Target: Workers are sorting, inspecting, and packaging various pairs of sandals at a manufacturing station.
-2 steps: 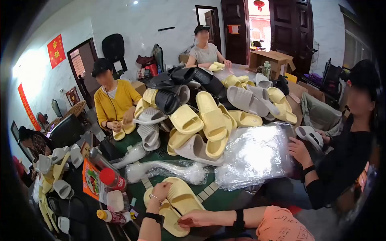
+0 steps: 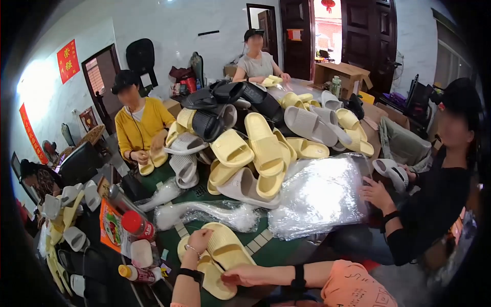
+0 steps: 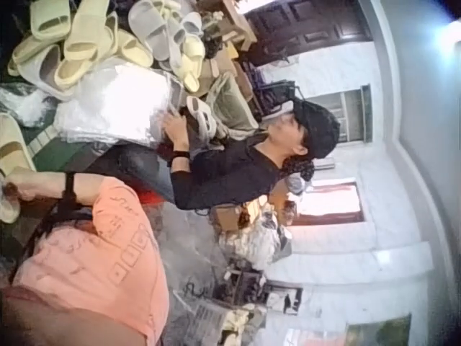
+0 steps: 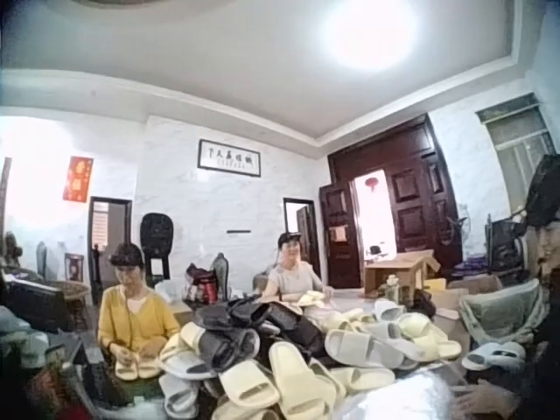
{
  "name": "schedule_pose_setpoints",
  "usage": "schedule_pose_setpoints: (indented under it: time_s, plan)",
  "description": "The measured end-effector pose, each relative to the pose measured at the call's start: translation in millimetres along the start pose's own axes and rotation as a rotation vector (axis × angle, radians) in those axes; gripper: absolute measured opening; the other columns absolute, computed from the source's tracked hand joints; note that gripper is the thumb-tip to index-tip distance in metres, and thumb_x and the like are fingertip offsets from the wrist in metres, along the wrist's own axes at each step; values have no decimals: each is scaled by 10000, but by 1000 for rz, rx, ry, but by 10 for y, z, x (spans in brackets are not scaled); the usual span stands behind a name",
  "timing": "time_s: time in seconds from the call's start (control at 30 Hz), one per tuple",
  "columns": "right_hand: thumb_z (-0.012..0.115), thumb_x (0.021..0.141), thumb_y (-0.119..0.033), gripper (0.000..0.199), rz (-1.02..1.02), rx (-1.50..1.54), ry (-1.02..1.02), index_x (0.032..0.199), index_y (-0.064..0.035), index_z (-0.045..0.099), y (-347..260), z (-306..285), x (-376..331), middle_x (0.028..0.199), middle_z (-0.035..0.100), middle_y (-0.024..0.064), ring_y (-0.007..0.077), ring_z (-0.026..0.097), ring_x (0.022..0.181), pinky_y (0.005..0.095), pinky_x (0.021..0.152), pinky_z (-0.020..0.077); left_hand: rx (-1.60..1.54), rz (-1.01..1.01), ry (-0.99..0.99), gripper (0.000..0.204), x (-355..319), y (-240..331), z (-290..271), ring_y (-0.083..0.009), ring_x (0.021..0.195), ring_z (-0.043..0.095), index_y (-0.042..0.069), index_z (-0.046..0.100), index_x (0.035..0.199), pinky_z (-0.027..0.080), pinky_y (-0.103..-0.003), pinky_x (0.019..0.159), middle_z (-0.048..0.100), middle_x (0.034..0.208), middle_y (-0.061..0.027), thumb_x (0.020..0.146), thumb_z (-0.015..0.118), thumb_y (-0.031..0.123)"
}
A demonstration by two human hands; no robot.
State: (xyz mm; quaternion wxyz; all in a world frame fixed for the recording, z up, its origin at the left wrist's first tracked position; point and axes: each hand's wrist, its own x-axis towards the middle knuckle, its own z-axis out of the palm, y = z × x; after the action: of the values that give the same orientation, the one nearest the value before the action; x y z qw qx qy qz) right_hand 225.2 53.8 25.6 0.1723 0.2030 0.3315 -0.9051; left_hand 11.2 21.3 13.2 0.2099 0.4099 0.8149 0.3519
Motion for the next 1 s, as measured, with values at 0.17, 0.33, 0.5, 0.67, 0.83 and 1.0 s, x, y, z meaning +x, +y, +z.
schedule_pose_setpoints:
  time_s: [0.17, 0.33, 0.5, 0.67, 0.83, 1.0]
  plan:
    - [433, 816, -264, 337, -401, -1125, 448, 906, 45, 530, -345, -42, 310, 796, 589, 186, 263, 572, 741, 349, 650, 424, 209, -39, -27, 342, -21, 41, 38, -328, 774, 579, 100, 623, 908, 453, -373, 675, 594, 798, -182, 796, 437, 364]
    - [434, 796, -277, 343, -582, -1497, 427, 845, 45, 542, -377, 65, 380, 803, 568, 238, 382, 544, 758, 427, 692, 433, 72, -116, -21, 328, -16, -103, 69, -296, 756, 589, 104, 628, 923, 452, -346, 667, 608, 816, -160, 793, 455, 349]
    - [428, 811, -294, 334, -554, -1501, 301, 877, 15, 536, -418, -113, 442, 814, 567, 221, 372, 542, 759, 435, 687, 423, -225, -98, -33, 248, 19, -44, 86, -153, 685, 581, 33, 624, 914, 446, -263, 622, 631, 771, -100, 789, 543, 231]
    - [442, 807, -289, 323, -629, -1466, 268, 872, 13, 535, -419, -87, 402, 792, 564, 213, 360, 545, 755, 420, 676, 427, -396, -85, -81, 147, -15, 33, 20, -84, 682, 508, -10, 596, 881, 422, -210, 614, 580, 761, -10, 773, 590, 89]
    - [460, 797, -246, 248, -620, -1429, 141, 872, -17, 522, -472, -141, 310, 769, 549, 205, 361, 537, 757, 416, 664, 419, -451, 7, 32, 63, -1, -23, 98, -63, 623, 470, 9, 559, 792, 401, -198, 569, 533, 689, 11, 745, 590, 36]
    - [459, 790, -238, 190, -613, -1630, 300, 839, -74, 540, -578, 180, 8, 744, 572, 170, 345, 559, 714, 435, 623, 434, -372, 6, 216, 129, -10, -253, 88, -76, 582, 452, 3, 587, 729, 382, -222, 537, 526, 625, -7, 699, 642, 116]
